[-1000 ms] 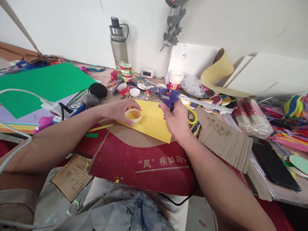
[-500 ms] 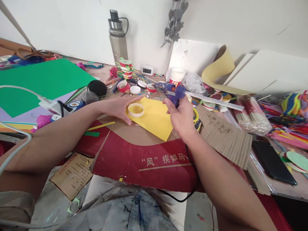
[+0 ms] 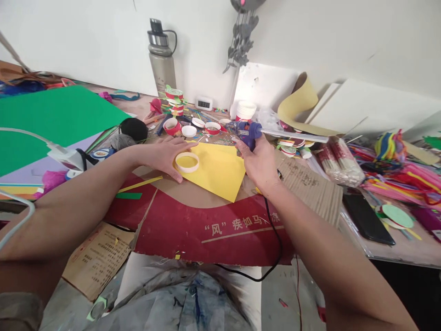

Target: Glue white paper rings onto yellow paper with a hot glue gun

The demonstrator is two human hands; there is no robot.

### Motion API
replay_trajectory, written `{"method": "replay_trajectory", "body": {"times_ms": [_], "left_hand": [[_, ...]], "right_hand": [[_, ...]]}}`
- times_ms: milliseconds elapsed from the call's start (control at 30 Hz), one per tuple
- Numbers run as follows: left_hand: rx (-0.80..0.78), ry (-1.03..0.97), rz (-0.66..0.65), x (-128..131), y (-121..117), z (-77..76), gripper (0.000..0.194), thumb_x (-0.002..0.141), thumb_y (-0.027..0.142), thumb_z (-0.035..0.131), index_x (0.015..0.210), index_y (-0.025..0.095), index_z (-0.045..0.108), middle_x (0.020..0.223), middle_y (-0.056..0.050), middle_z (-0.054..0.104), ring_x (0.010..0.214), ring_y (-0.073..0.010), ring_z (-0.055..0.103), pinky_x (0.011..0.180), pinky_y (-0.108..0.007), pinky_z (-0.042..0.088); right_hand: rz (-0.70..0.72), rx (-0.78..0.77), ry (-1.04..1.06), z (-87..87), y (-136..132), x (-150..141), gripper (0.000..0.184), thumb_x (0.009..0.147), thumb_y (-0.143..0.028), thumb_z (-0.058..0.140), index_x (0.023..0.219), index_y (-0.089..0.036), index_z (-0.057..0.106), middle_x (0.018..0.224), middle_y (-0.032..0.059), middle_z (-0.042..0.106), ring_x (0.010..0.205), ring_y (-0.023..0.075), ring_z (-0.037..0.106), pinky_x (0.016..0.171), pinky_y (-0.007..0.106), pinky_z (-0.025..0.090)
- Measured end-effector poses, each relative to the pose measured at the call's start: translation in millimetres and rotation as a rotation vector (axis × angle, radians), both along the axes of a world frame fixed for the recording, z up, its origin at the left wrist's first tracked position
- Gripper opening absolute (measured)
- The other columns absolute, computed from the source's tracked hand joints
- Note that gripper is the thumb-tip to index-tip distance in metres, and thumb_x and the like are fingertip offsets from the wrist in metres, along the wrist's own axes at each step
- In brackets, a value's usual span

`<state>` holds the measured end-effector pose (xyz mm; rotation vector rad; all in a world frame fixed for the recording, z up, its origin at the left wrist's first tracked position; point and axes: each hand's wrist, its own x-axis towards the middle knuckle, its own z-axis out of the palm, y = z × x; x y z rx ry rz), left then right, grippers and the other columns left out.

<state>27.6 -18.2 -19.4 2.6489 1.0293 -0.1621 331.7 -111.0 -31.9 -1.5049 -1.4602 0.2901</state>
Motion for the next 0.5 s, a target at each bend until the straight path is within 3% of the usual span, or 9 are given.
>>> {"method": "replay_trajectory", "body": {"times_ms": [167,300,400,500], "left_hand": [[-0.023,0.025,-0.039,-1,-1,6.6,0.15,0.059,0.082,0.085,0.18,0.027,0.015,0.182,-0.019,0.029,0.167,-0.0518,0.022,0.134,-0.064,0.02],[-0.033,0.016,-0.072,-3,3,6.5,0.151,0.06,0.082,0.084,0.18,0.025,0.011,0.184,-0.018,0.025,0.169,-0.0492,0.021,0.136,-0.06,0.018],[-0.024,-0.033,-0.092,-6,6,6.7,0.152,0.06,0.081,0.084,0.18,0.023,0.011,0.184,-0.019,0.023,0.169,-0.0476,0.023,0.136,-0.055,0.022],[-0.035,-0.081,-0.086,-10,10,7.9,0.146,0.061,0.077,0.084,0.179,0.023,0.018,0.181,-0.018,0.035,0.164,-0.0455,0.036,0.133,-0.05,0.031]], "right_hand": [[-0.024,-0.165,0.115,4.3,-21,2,0.025,0.092,-0.048,0.072,0.087,-0.023,0.069,0.087,0.0072,0.078,0.067,0.0201,0.066,0.066,0.038,0.056],[0.001,-0.277,0.248,0.6,-23,-2,0.021,0.086,-0.043,0.077,0.092,-0.025,0.068,0.088,0.004,0.079,0.064,0.0169,0.066,0.061,0.032,0.053],[-0.009,-0.272,0.261,-1.9,-18,-7,0.027,0.086,-0.046,0.078,0.096,-0.025,0.067,0.091,0.0042,0.081,0.068,0.0168,0.069,0.061,0.03,0.052],[-0.002,-0.219,0.249,-2.9,-9,-13,0.03,0.085,-0.05,0.075,0.096,-0.023,0.067,0.094,0.006,0.081,0.069,0.016,0.07,0.061,0.029,0.049]]}}
